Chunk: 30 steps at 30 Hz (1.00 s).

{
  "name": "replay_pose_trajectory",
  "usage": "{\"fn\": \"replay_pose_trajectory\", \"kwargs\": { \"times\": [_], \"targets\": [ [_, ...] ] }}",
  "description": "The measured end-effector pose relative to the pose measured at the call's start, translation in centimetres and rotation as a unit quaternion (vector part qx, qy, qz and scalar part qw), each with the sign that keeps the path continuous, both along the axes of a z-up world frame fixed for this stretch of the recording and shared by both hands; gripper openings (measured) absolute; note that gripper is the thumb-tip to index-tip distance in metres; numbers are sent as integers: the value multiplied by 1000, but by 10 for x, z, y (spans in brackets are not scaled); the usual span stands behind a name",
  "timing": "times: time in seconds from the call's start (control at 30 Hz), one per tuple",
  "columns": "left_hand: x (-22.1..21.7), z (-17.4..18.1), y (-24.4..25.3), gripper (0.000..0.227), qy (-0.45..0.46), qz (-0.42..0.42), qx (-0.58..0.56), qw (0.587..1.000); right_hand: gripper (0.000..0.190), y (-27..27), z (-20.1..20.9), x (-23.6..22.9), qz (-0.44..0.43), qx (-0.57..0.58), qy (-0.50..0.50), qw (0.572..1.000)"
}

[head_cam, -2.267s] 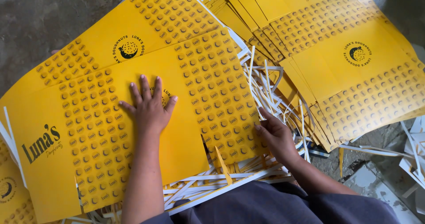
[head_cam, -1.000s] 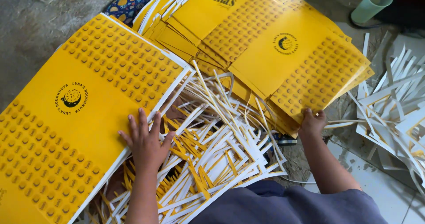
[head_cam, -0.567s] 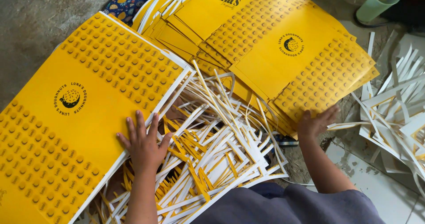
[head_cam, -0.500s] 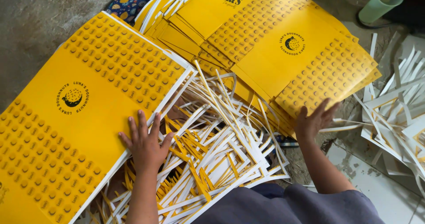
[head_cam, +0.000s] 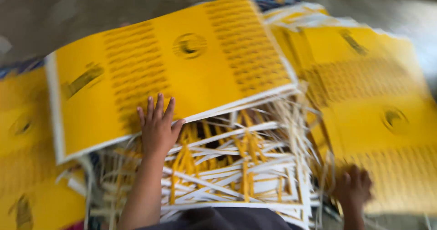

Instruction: Peeling off waste paper strips from the edges of printed paper bags

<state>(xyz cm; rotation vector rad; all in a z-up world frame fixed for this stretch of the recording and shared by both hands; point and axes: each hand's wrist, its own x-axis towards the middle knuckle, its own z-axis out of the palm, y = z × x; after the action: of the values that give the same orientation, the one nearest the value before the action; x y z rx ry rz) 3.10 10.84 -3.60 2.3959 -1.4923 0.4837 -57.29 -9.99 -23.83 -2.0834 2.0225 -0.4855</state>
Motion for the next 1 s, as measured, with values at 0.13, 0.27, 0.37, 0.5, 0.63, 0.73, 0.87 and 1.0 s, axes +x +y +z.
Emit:
{"fn": "replay_pose_trajectory", "kwargs": {
  "times": [0.13, 0.27, 0.37, 0.5, 0.63, 0.73, 0.87, 1.0],
  "targets": [
    [33, -4, 69, 76, 7, 115, 13, 993, 73, -53, -12, 6, 0, 26, 57, 998],
    [47, -17, 108, 82, 50, 166, 43, 984, 50, -65, 34, 100, 215, -285, -181, 916],
    [41, -14, 114, 74, 72, 173, 31, 982, 43, -38, 119, 197, 313, -262, -230, 883],
    [37, -21, 117, 59, 43, 114, -45, 991, 37, 20, 191, 313, 457, -195, -253, 830],
    [40, -3, 123, 50, 24, 105, -82, 991, 34, 55, 207, 401, 553, -199, -175, 790],
    [48, -7, 125, 44, 32, 91, -94, 991, 37, 67, 199, 448, 616, -153, -165, 755],
    [51, 13, 132, 45, 86, 66, -72, 991, 60, 68, 178, 480, 650, -157, -49, 742],
    [49, 34, 139, 48, 123, 51, 1, 991, 45, 64, 184, 483, 671, -171, -65, 718]
  ]
}}
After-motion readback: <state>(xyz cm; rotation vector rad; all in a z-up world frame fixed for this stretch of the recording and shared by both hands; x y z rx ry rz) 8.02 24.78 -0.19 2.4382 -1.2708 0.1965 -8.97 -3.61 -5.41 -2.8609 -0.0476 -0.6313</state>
